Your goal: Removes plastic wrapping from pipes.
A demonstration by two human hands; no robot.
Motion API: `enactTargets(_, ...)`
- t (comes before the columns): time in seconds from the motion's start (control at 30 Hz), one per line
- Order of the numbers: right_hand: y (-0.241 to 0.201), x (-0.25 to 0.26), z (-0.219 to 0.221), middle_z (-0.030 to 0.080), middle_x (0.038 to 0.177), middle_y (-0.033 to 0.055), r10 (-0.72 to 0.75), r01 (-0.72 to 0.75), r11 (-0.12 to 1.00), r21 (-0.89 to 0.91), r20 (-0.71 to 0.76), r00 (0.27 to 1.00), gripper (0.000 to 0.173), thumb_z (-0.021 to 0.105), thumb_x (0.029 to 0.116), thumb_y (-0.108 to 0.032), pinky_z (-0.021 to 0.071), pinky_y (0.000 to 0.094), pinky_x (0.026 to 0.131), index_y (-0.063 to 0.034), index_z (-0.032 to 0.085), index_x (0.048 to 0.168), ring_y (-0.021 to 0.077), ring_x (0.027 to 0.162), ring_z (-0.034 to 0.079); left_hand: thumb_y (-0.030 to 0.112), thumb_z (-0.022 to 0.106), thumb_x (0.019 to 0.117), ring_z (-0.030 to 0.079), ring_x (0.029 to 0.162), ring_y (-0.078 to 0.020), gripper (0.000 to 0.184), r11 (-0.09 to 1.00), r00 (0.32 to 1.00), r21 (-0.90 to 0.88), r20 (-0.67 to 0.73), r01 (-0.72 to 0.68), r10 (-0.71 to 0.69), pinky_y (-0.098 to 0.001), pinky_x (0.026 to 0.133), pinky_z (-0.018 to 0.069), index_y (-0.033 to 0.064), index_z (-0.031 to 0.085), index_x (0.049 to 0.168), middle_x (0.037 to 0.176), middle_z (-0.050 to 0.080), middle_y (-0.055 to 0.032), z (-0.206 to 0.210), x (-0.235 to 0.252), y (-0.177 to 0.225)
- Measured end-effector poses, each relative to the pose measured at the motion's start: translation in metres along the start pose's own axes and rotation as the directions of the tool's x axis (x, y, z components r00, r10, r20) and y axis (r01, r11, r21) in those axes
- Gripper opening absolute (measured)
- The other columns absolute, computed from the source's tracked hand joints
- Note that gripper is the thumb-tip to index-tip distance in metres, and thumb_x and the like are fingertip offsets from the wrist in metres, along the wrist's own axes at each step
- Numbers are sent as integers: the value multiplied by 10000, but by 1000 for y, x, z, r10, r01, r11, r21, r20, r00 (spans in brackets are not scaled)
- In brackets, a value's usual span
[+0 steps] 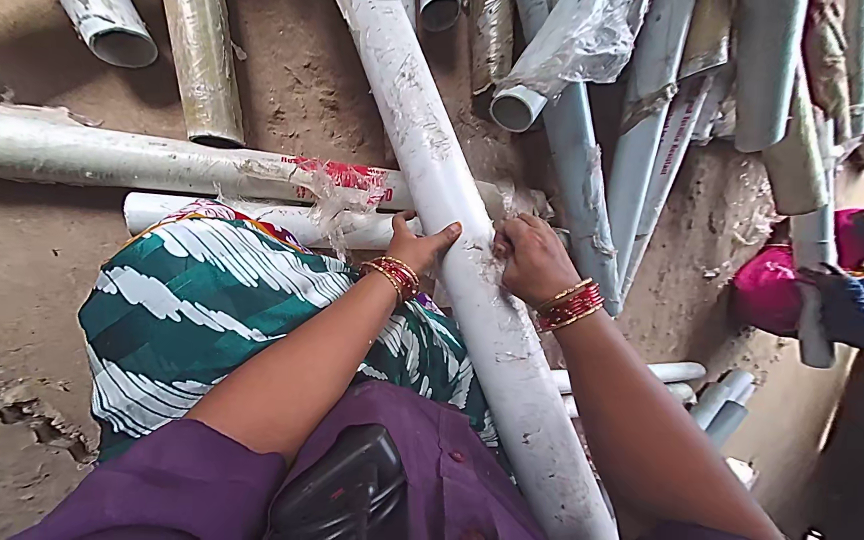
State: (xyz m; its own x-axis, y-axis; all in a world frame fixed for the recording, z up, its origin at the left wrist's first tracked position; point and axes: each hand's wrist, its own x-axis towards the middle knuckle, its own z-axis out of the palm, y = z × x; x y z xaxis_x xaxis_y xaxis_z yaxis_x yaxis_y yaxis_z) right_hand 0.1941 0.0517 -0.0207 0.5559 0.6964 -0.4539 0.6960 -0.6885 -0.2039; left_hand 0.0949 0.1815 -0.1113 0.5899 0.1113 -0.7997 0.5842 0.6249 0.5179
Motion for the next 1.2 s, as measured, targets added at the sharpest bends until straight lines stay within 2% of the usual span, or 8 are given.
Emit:
enactTargets(0.07, 3, -6, -5, 654, 1000, 311, 20, -18, 998, 53, -47, 999, 84, 590, 924, 61, 510, 619, 875, 115, 647, 954, 488, 994, 655, 305, 777, 935, 661, 1122, -354, 898, 1000, 1000, 2, -4, -4, 4, -468, 934, 551, 65, 201, 1581, 1356, 572, -302, 0, 0, 0)
enactTargets(0.23, 1, -3, -2, 707, 1026, 254, -29, 56, 983, 174, -154, 988, 243, 639, 918, 4, 555, 525, 796, 47, 719, 1144, 379, 882, 691, 292, 775, 937, 667, 1092, -342, 894, 1000, 1000, -9, -5, -10, 10, -462, 912, 555, 66, 199, 1583, 1357, 571, -299, 1, 1, -2)
enactTargets(0.47, -15, 10, 15, 695, 942, 264, -110, 117, 993, 18, -229, 967, 70, 661, 903, 30, 546, 553, 854, 73, 712, 882, 442, 958, 690, 276, 778, 935, 658, 1103, -346, 889, 1000, 1000, -24, 9, -12, 12, -466, 923, 550, 59, 205, 1580, 1344, 575, -299, -1, 2, -3)
enactTargets(0.6, -16, 9, 13, 643, 1006, 305, -55, 49, 996, -77, -75, 996, 60, 642, 823, 114, 525, 574, 886, 108, 628, 881, 497, 1049, 638, 301, 773, 939, 653, 1126, -346, 893, 1000, 1000, 9, 13, -5, 5, -466, 935, 544, 63, 201, 1582, 1357, 574, -293, -1, 1, -1)
enactTargets(0.73, -5, 0, 15, 631, 929, 289, -158, 158, 987, -15, -161, 974, 15, 609, 847, 90, 518, 563, 865, 88, 623, 848, 486, 975, 637, 310, 774, 937, 654, 1116, -339, 884, 1000, 1000, 9, 10, -12, 12, -471, 939, 539, 68, 215, 1578, 1317, 599, -283, -1, 0, -2)
enactTargets(0.9, -4, 1, 12, 635, 1150, 281, -162, 191, 966, 172, -170, 972, 285, 734, 882, -58, 549, 490, 812, 50, 715, 1145, 373, 927, 653, 316, 708, 987, 656, 1111, -339, 806, 999, 1000, -42, -1, -20, 20, -465, 925, 540, 61, 221, 1577, 1343, 585, -288, 3, -1, -5)
enactTargets(1.03, -13, 9, 10, 679, 1020, 268, -186, 205, 970, 130, -145, 972, 138, 741, 864, -16, 551, 546, 833, 71, 716, 968, 411, 931, 680, 368, 523, 1083, 642, 1147, -337, 606, 987, 1000, -162, -19, -5, 2, -476, 934, 549, 50, 303, 1551, 1378, 551, -276, 2, 2, -6)
enactTargets(1.2, -14, 9, 11, 670, 926, 278, -162, 172, 983, 64, -139, 977, 65, 665, 898, 46, 551, 558, 839, 101, 681, 869, 445, 915, 685, 320, 600, 1053, 641, 1165, -338, 606, 997, 1000, -82, -13, 6, -7, -478, 959, 534, 30, 355, 1525, 1383, 570, -262, 1, 4, -5)
